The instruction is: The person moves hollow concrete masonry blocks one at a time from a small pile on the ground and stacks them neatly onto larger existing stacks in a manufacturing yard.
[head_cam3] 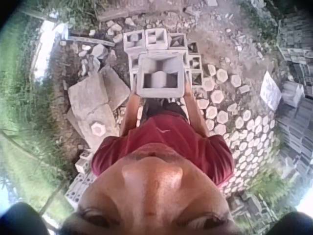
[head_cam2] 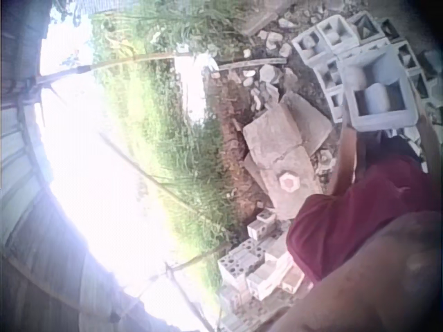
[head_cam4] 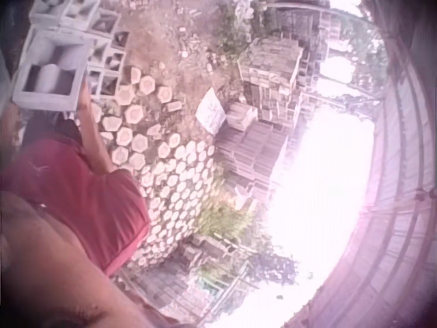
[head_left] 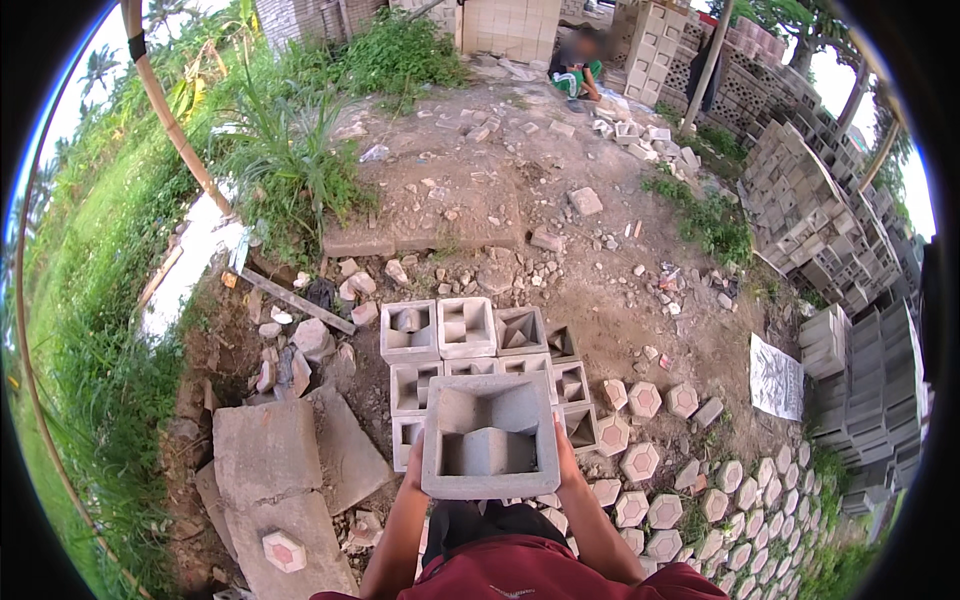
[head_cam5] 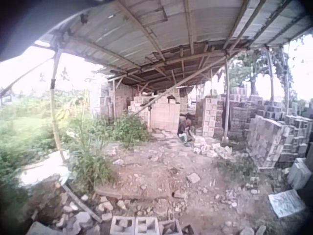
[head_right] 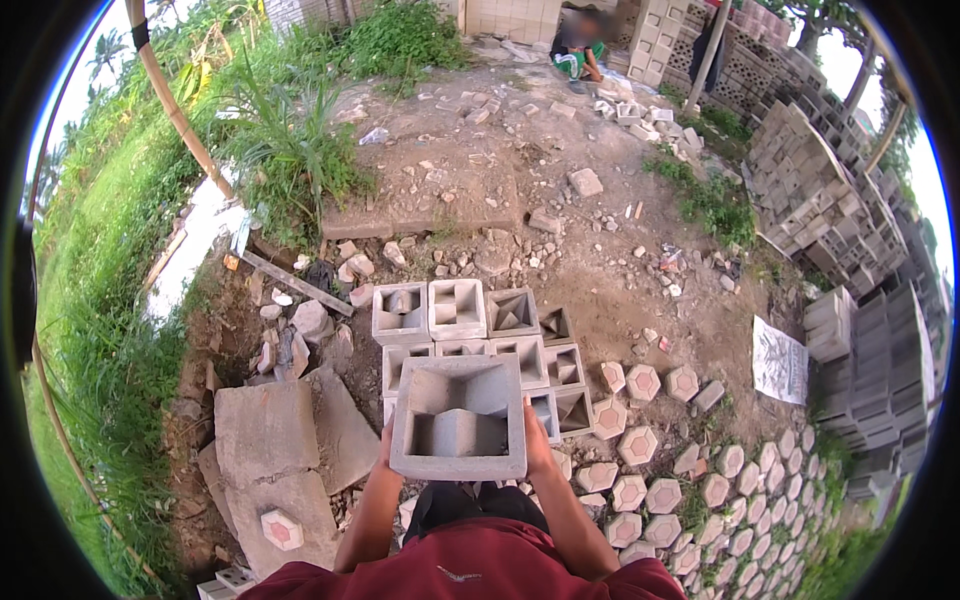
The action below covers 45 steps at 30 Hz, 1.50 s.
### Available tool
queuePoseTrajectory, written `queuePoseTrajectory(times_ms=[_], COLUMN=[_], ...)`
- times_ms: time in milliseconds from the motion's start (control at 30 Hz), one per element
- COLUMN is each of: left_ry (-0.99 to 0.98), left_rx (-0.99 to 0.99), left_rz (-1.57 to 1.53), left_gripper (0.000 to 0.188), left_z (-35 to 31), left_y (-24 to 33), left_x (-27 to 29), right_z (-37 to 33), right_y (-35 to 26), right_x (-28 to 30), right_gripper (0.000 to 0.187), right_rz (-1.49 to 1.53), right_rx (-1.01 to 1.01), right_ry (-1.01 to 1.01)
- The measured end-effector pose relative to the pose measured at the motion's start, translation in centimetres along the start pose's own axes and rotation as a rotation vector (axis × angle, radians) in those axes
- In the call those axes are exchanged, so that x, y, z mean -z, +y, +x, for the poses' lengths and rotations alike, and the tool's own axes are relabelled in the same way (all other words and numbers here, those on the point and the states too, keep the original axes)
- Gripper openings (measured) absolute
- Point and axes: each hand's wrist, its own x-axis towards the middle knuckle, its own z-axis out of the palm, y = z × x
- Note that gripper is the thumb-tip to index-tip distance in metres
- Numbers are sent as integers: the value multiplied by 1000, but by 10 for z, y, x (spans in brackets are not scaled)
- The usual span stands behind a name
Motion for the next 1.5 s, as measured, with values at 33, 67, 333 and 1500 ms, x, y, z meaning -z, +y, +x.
queuePoseTrajectory(times_ms=[33, 67, 333, 1500], left_ry=[-38, -86, -241, -1315], left_rx=[-15, -35, 28, 883], left_rz=[-2, -1, 299, 1009], left_gripper=[46, 46, 51, 34], left_z=[-8, -14, -6, -68], left_y=[3, 7, -2, -376], left_x=[-10, -19, -8, -264], right_z=[-12, -20, -66, -392], right_y=[-8, -15, 57, 86], right_x=[-6, -11, 29, 171], right_gripper=[53, 53, 58, 64], right_rz=[-40, -79, 114, 555], right_rx=[19, 48, 301, 1075], right_ry=[36, 70, 117, 1486])
